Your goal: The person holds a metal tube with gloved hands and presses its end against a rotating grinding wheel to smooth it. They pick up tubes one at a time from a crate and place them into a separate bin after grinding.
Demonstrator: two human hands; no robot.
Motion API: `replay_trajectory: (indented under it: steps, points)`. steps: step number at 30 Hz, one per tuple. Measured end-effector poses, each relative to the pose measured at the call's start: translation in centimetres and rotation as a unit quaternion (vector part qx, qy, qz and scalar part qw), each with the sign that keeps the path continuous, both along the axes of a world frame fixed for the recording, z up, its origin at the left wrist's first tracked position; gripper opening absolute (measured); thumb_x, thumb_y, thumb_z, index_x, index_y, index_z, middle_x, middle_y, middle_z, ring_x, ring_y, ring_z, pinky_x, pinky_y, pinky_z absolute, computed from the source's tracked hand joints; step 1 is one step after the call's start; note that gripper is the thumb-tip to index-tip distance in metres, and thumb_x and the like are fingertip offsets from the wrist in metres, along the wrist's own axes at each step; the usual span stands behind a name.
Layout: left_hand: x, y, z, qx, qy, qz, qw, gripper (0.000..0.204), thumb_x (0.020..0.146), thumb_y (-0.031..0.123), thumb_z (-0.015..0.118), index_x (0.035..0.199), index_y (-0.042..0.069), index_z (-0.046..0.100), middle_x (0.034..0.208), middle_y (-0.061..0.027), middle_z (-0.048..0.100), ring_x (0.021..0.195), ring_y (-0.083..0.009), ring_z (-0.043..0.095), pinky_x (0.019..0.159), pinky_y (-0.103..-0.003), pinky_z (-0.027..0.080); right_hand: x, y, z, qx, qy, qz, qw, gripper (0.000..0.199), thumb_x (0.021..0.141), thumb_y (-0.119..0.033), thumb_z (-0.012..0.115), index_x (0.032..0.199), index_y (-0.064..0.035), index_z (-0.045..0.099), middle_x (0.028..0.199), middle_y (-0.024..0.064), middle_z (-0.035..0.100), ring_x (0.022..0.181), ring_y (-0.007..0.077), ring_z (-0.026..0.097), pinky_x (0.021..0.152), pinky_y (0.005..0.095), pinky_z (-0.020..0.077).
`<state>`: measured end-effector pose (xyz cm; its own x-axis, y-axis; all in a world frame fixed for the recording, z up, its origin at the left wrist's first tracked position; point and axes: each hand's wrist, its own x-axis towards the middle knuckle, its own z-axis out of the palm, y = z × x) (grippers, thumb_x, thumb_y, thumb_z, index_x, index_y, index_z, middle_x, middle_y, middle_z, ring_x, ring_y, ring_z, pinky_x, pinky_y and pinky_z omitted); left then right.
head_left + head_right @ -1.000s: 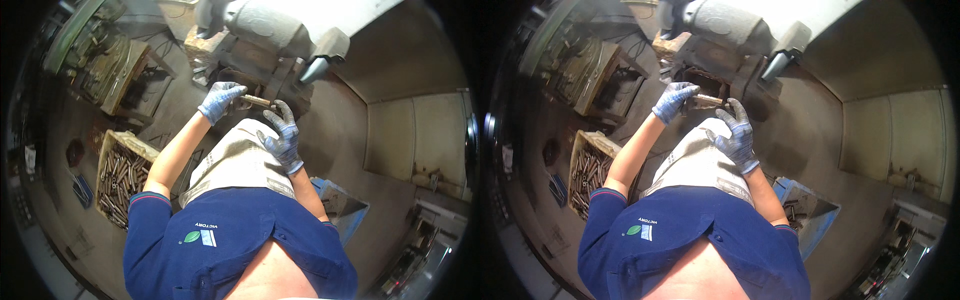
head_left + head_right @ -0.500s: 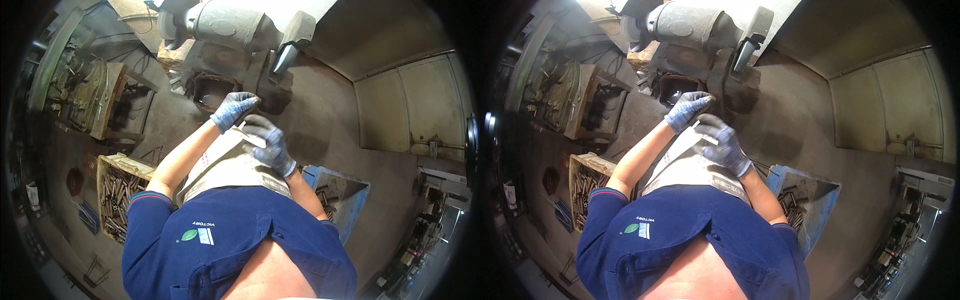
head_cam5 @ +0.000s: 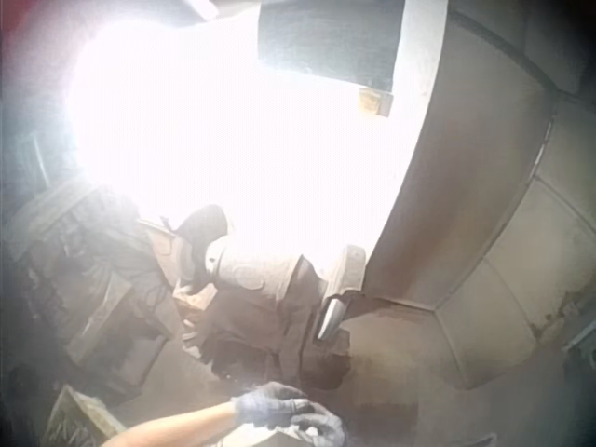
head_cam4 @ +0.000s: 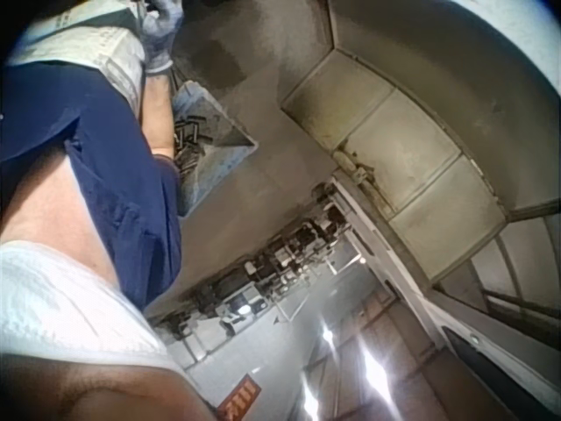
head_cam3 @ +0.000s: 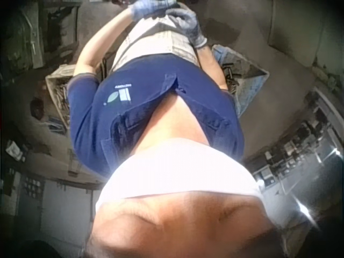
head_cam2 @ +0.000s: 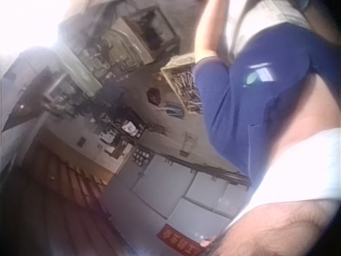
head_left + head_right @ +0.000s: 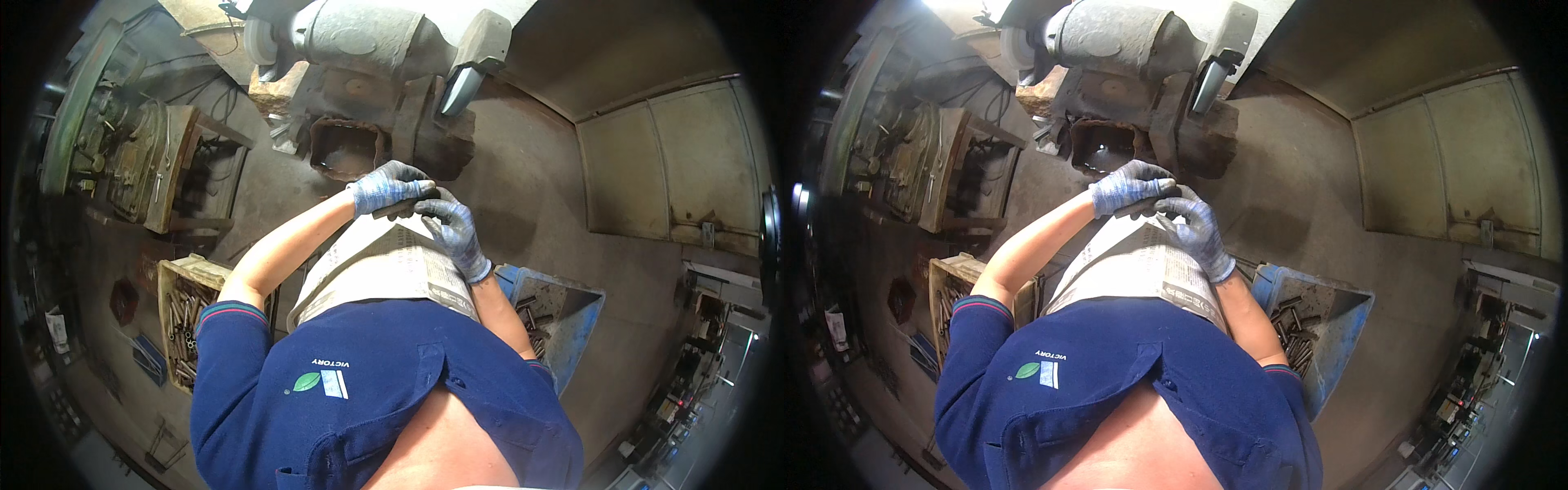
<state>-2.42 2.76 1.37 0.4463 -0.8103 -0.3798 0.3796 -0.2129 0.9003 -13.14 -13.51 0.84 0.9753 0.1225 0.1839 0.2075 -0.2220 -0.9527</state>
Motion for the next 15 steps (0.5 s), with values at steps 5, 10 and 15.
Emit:
replay_trajectory:
  steps: [5, 10, 15]
  points:
    - [1.6, 1.3, -1.5, 0.011, -0.026, 0.107, 0.994, 0.044, 0.09, 0.038, 0.056, 0.108, -0.002, 0.058, 0.076, -0.0034, 0.06, 0.064, -0.0091, 0.057, 0.059, -0.022, 0.049, -1.0, -1.1, -0.3, 0.086, 0.004, -0.069, 0.994, 0.018, 0.079, -0.007, 0.063, 0.095, 0.0029, 0.066, 0.104, 0.0119, 0.056, 0.1, 0.0208, 0.054, 0.084, 0.0283, 0.0439]
    - [0.9, 3.3, -2.1, -0.078, 0.003, 0.21, 0.975, 0.032, 0.089, 0.02, 0.059, 0.109, -0.005, 0.057, 0.078, -0.007, 0.062, 0.062, -0.0114, 0.061, 0.056, -0.023, 0.052, -0.4, -1.7, 0.3, 0.058, -0.073, -0.157, 0.983, 0.031, 0.08, -0.02, 0.067, 0.101, 0.0023, 0.065, 0.111, 0.0121, 0.054, 0.106, 0.0226, 0.051, 0.092, 0.0319, 0.0403]
    - [0.7, 1.4, -2.1, -0.077, -0.093, 0.222, 0.967, 0.026, 0.086, 0.012, 0.062, 0.106, -0.005, 0.059, 0.088, -0.0084, 0.065, 0.076, -0.0128, 0.062, 0.07, -0.025, 0.053, 0.9, -1.3, 0.1, -0.01, -0.117, -0.187, 0.975, 0.041, 0.078, -0.032, 0.071, 0.104, -0.0008, 0.065, 0.112, 0.0129, 0.053, 0.109, 0.0248, 0.051, 0.094, 0.0334, 0.0394]
